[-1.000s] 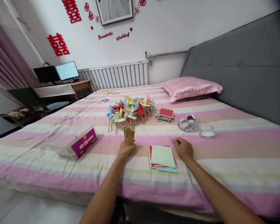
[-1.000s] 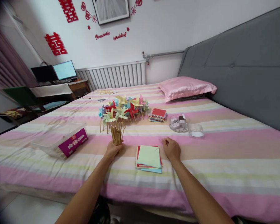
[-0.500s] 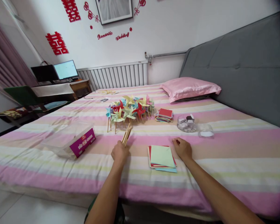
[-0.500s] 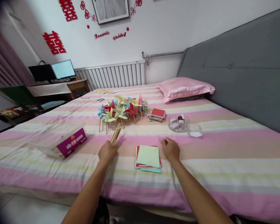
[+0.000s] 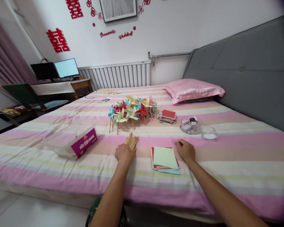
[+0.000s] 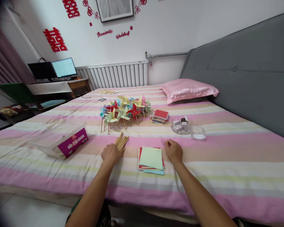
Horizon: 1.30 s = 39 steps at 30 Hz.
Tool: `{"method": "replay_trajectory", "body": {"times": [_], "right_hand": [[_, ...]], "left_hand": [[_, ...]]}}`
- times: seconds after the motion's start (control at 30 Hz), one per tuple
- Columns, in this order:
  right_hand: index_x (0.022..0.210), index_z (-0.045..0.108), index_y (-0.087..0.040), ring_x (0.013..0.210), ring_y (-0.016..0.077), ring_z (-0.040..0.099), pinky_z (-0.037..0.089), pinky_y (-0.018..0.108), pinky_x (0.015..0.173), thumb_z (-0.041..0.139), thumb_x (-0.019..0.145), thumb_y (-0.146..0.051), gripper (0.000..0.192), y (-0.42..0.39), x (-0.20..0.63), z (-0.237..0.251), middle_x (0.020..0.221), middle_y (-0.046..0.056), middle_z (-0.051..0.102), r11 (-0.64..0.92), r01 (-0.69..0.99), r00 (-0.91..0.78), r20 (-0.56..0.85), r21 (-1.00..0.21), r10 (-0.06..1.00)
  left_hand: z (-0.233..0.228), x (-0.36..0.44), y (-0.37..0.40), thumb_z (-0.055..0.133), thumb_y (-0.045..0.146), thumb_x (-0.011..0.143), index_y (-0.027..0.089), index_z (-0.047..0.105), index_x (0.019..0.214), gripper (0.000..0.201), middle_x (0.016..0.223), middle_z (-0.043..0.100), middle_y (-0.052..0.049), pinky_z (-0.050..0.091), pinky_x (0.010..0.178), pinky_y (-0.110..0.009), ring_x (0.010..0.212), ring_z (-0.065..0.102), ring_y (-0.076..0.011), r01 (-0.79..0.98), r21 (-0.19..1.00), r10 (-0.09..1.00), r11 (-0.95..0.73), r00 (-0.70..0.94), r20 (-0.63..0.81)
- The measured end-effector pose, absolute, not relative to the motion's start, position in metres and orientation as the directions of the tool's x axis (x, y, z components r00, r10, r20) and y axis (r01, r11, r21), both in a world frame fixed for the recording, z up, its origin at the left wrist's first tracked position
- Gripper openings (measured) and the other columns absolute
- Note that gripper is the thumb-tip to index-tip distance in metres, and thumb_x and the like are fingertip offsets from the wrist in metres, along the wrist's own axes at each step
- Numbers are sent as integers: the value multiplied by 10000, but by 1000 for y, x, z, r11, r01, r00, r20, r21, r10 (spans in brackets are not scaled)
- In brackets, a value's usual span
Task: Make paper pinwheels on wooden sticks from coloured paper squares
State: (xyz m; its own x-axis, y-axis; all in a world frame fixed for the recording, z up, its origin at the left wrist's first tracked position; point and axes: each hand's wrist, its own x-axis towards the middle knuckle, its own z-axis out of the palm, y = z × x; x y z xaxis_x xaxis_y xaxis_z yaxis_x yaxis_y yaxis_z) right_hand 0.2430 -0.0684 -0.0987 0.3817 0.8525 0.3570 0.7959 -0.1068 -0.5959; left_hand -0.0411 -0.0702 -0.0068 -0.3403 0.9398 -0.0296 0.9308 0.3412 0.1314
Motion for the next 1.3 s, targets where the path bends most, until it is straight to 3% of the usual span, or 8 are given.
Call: {"method": "replay_trajectory", "body": {"times": [0.33, 0.57, 0.97, 1.17, 1.3], "right_hand": [[792, 685, -189, 623, 171, 574, 311, 246, 541, 440, 819, -377, 309, -69, 243, -99, 715, 65, 688, -93, 795, 374, 364, -599, 853], [786, 683, -193, 627, 173, 577, 317, 246, 545, 439, 818, -371, 304, -68, 243, -99, 715, 62, 690, -87, 795, 373, 371, -600, 850], [757, 672, -182, 630, 163, 577, 312, 237, 547, 415, 838, -350, 318, -68, 242, -94, 720, 63, 691, -72, 803, 362, 389, -592, 847], [769, 672, -182, 636, 160, 577, 305, 233, 544, 418, 840, -345, 310, -70, 242, -91, 722, 59, 690, -80, 806, 370, 395, -586, 841], [762, 676, -183, 627, 157, 570, 303, 232, 543, 431, 832, -347, 302, -68, 241, -91, 709, 54, 687, -103, 803, 388, 383, -587, 838]], "left_hand": [[-5, -44, -82, 575, 688, 538, 154, 549, 1117, 788, 1153, 553, -221, 385, 851, -417, 1081, 485, -354, 951, 105, 955, 291, -295, 24], [-9, -45, -83, 580, 706, 494, 122, 479, 1178, 905, 1153, 541, -225, 388, 862, -436, 1091, 477, -362, 957, 121, 960, 264, -273, 59], [19, -45, -91, 563, 701, 531, 111, 485, 1169, 872, 1151, 533, -219, 400, 846, -442, 1067, 500, -364, 959, 144, 966, 244, -253, 48], [22, -31, -95, 627, 564, 610, 144, 512, 1178, 716, 1133, 564, -180, 419, 847, -408, 1042, 524, -328, 954, 253, 960, 161, -211, 186], [11, -16, -98, 604, 363, 727, 147, 588, 1073, 409, 1087, 606, -132, 416, 892, -379, 1045, 537, -275, 908, 379, 906, -180, 3, 422]]}}
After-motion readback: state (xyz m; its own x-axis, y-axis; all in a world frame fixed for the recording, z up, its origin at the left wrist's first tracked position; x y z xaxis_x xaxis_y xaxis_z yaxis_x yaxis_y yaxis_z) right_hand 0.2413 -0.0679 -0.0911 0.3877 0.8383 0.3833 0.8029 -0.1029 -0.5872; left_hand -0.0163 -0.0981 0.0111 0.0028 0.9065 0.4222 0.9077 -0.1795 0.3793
